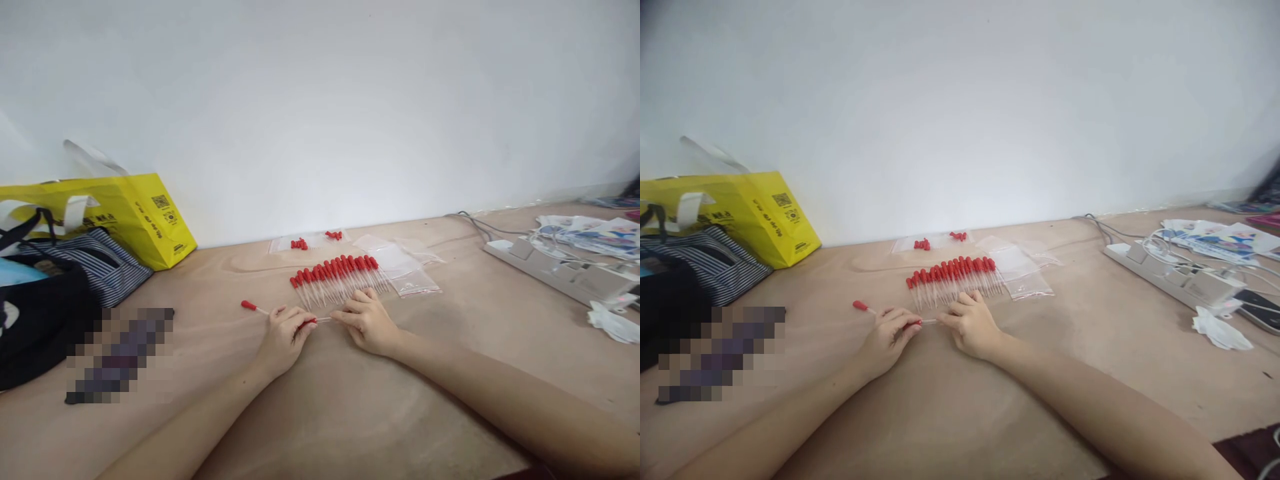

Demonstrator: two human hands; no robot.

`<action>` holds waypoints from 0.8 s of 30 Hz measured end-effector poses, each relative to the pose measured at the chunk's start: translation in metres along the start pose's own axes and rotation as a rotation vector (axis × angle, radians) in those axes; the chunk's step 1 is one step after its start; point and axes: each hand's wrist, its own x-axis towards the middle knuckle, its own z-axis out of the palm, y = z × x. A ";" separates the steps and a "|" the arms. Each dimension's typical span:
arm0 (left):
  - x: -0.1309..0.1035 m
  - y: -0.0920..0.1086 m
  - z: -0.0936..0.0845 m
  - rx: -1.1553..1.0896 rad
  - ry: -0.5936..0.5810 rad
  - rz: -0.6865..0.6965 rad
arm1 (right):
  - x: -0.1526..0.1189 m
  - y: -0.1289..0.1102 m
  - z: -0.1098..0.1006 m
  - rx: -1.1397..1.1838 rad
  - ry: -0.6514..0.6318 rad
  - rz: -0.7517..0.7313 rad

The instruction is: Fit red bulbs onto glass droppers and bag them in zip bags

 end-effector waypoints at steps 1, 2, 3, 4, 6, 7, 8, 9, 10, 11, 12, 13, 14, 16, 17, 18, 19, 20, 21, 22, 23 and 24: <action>0.000 0.001 0.000 0.004 0.002 0.004 | 0.000 0.000 0.000 -0.006 0.004 -0.009; 0.000 0.001 -0.001 0.007 0.001 0.010 | 0.000 -0.001 0.000 -0.008 0.007 -0.017; 0.000 0.002 -0.001 0.008 -0.002 0.016 | 0.001 -0.001 0.000 -0.008 0.006 -0.025; 0.000 0.002 -0.001 0.009 -0.008 0.024 | 0.001 -0.001 0.000 -0.005 0.002 -0.032; 0.000 0.003 -0.001 0.011 -0.019 0.039 | 0.001 -0.001 0.000 0.006 -0.008 -0.042; 0.001 0.004 -0.001 0.011 -0.024 0.046 | 0.001 -0.001 0.001 0.015 -0.011 -0.045; 0.001 0.004 -0.001 0.011 -0.026 0.052 | 0.002 -0.001 0.001 0.025 -0.009 -0.047; 0.001 0.004 -0.001 0.009 -0.027 0.057 | 0.002 -0.002 0.001 0.037 -0.004 -0.047; 0.001 0.004 -0.001 0.007 -0.025 0.061 | 0.003 -0.002 0.002 0.052 0.003 -0.047; 0.000 0.003 -0.002 0.004 -0.022 0.065 | 0.004 -0.003 0.002 0.068 0.010 -0.045; 0.000 0.003 -0.002 0.002 -0.018 0.068 | 0.004 -0.003 0.003 0.083 0.016 -0.042; 0.000 0.003 -0.002 0.001 -0.012 0.072 | 0.005 -0.004 0.004 0.097 0.021 -0.039; 0.000 0.002 -0.002 0.002 -0.008 0.076 | 0.006 -0.004 0.005 0.110 0.026 -0.037; -0.001 0.002 -0.002 0.005 -0.004 0.090 | 0.007 -0.005 0.006 0.132 0.038 -0.034; -0.001 0.002 -0.002 0.006 -0.005 0.097 | 0.008 -0.005 0.007 0.145 0.045 -0.035; -0.001 0.002 -0.002 0.005 -0.005 0.103 | 0.008 -0.005 0.008 0.158 0.053 -0.035; -0.001 0.003 -0.002 0.003 -0.005 0.109 | 0.008 -0.005 0.009 0.172 0.060 -0.036; -0.001 0.003 -0.002 0.001 -0.004 0.115 | 0.008 -0.006 0.010 0.186 0.065 -0.037; -0.001 0.004 -0.002 -0.002 -0.001 0.120 | 0.008 -0.006 0.010 0.200 0.069 -0.035; -0.001 0.004 -0.002 -0.005 0.000 0.125 | 0.009 -0.007 0.010 0.211 0.071 -0.031; -0.001 0.005 -0.002 -0.008 -0.001 0.131 | 0.009 -0.008 0.010 0.221 0.072 -0.024; -0.001 0.005 -0.002 -0.011 -0.001 0.135 | 0.010 -0.008 0.010 0.230 0.071 -0.015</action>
